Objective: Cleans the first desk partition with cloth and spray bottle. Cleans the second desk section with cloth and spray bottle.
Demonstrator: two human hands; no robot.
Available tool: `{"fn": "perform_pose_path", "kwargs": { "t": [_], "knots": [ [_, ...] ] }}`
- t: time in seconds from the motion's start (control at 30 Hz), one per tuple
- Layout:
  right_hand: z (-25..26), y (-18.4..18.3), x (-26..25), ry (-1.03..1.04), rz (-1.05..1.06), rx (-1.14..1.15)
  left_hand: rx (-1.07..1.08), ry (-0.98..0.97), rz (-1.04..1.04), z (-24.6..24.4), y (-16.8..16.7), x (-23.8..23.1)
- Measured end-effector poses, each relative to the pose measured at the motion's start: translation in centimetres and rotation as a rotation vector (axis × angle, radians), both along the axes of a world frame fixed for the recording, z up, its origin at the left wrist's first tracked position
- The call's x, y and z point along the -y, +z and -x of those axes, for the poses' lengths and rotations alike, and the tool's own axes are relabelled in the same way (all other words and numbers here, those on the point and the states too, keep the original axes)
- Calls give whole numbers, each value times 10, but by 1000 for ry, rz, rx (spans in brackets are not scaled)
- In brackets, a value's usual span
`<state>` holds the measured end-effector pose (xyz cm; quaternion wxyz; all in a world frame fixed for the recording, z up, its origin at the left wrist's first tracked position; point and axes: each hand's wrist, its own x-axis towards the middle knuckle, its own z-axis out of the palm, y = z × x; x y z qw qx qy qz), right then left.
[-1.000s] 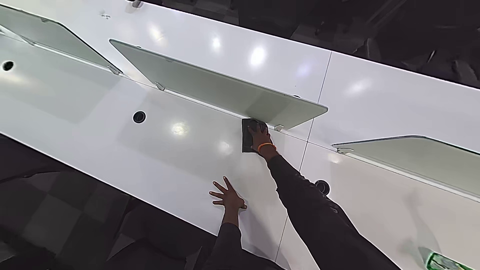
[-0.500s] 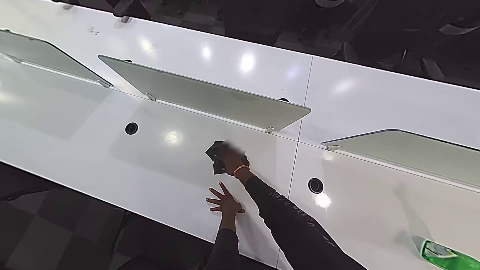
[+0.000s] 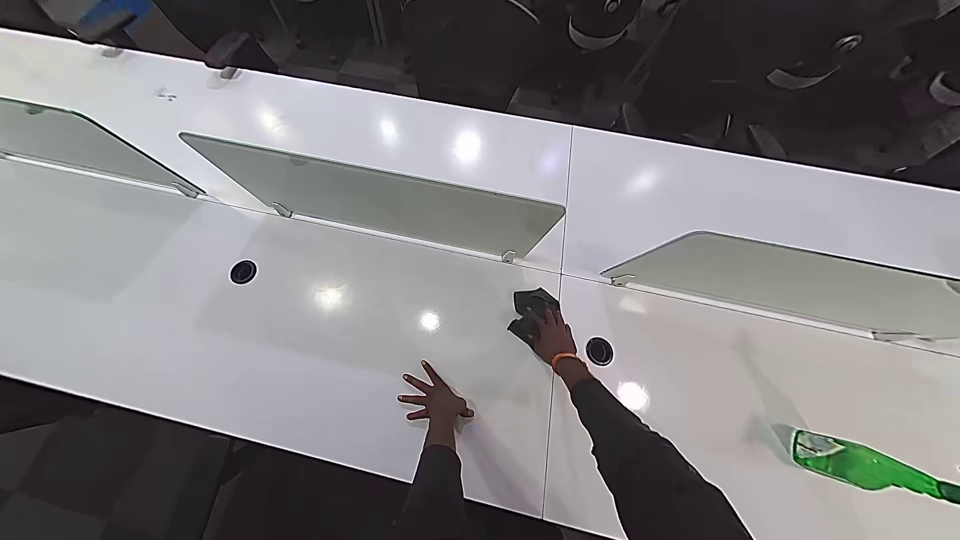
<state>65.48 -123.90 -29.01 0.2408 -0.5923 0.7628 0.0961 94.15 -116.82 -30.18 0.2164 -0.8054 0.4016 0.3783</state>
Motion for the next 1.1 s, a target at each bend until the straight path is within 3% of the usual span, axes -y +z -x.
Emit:
{"fn": "perform_pose_path", "kwargs": {
  "t": [0.17,0.33,0.47,0.57,0.7,0.9,1.1],
  "knots": [
    [-40,6,-104,83,-27,33,-42,-34,86,-8,2,-11],
    [-105,12,-204,373,-117,125,-13,-203,254,-42,10,-31],
    [-138,9,-226,493,-214,128,62,-195,282,-95,9,-25],
    [-146,8,-203,489,-218,134,49,-174,242,-121,5,-10],
    [-158,6,-150,505,-211,144,-6,-160,147,-119,5,7],
    [-187,4,-40,464,-178,145,-19,-152,-7,-113,7,25],
    [-210,3,74,417,-130,148,-12,-130,-36,-114,-3,28]
  ]
}}
